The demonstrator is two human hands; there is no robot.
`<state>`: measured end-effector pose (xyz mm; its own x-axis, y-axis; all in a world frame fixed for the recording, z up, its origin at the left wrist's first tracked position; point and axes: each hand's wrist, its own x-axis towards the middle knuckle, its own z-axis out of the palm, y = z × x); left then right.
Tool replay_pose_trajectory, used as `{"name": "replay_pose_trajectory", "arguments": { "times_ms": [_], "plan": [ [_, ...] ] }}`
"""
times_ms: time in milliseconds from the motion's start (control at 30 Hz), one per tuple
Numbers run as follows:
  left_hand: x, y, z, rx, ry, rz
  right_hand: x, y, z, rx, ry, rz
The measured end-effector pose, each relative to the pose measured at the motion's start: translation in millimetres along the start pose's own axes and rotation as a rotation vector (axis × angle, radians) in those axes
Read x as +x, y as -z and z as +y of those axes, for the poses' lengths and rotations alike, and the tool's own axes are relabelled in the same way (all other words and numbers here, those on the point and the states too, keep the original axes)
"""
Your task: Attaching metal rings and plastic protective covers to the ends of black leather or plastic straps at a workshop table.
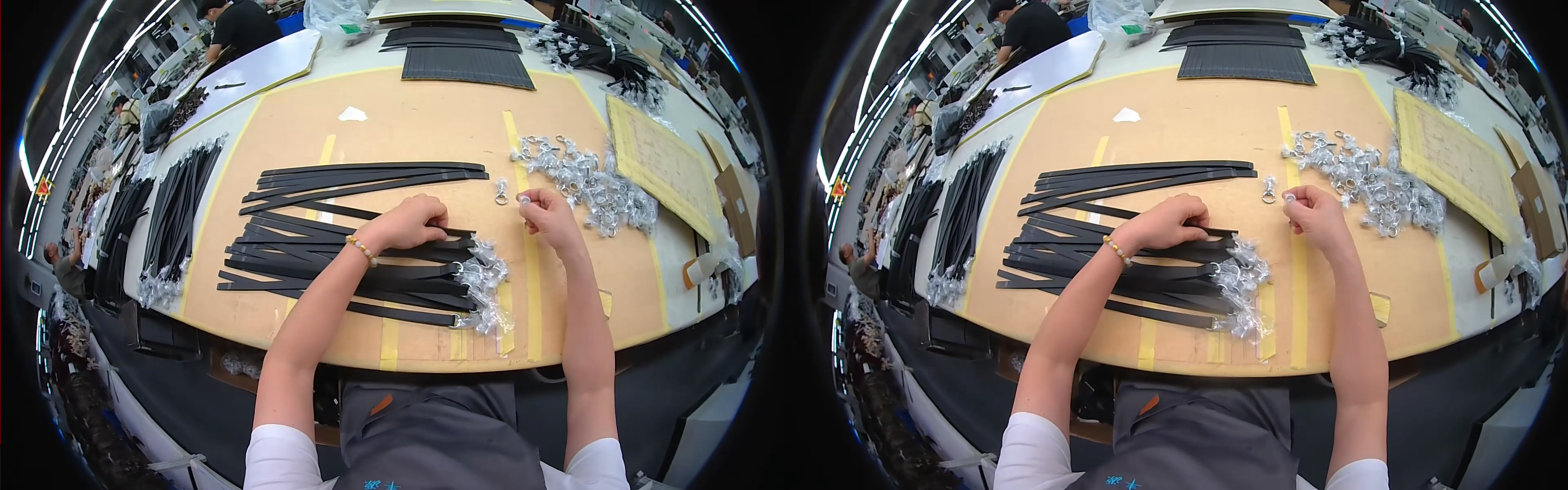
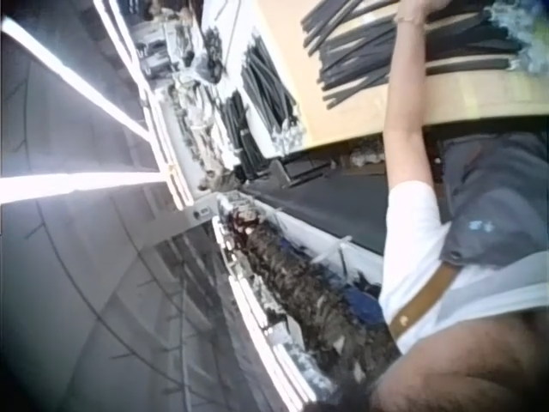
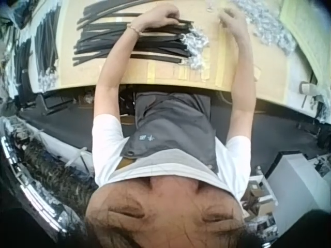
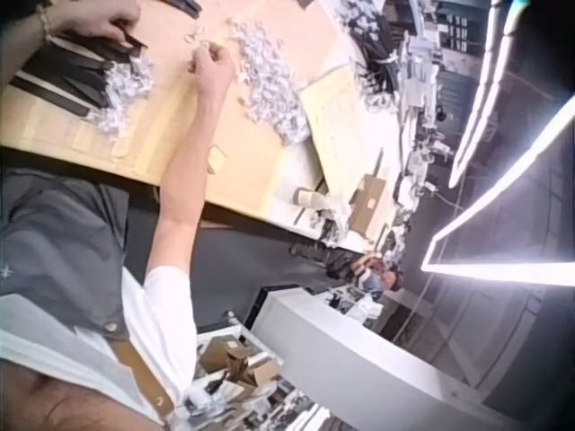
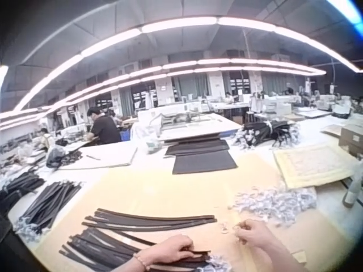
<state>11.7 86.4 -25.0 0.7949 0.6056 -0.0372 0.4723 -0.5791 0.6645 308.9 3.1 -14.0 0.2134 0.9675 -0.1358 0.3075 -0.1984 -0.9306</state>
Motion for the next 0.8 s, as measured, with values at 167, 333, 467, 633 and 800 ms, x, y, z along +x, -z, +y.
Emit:
{"name": "replay_pose_trajectory", "arguments": {
  "times_ms": [167, 333, 467, 633, 800],
  "plan": [
    [-26, 26, 22, -0.780, -0.016, 0.175, -11, -6, -17, 0.734, 0.009, -0.239],
    [-36, 7, 47, -0.739, -0.091, 0.359, -28, -28, -26, 1.059, 0.063, -0.503],
    [-41, 3, 53, -0.706, -0.112, 0.421, -34, -41, -24, 1.038, 0.090, -0.498],
    [-43, -2, 56, -0.714, -0.133, 0.440, -41, -54, -25, 1.085, 0.200, -0.452],
    [-44, -6, 58, -0.759, -0.193, 0.480, -47, -63, -24, 0.721, 0.509, -0.309]
  ]
}}
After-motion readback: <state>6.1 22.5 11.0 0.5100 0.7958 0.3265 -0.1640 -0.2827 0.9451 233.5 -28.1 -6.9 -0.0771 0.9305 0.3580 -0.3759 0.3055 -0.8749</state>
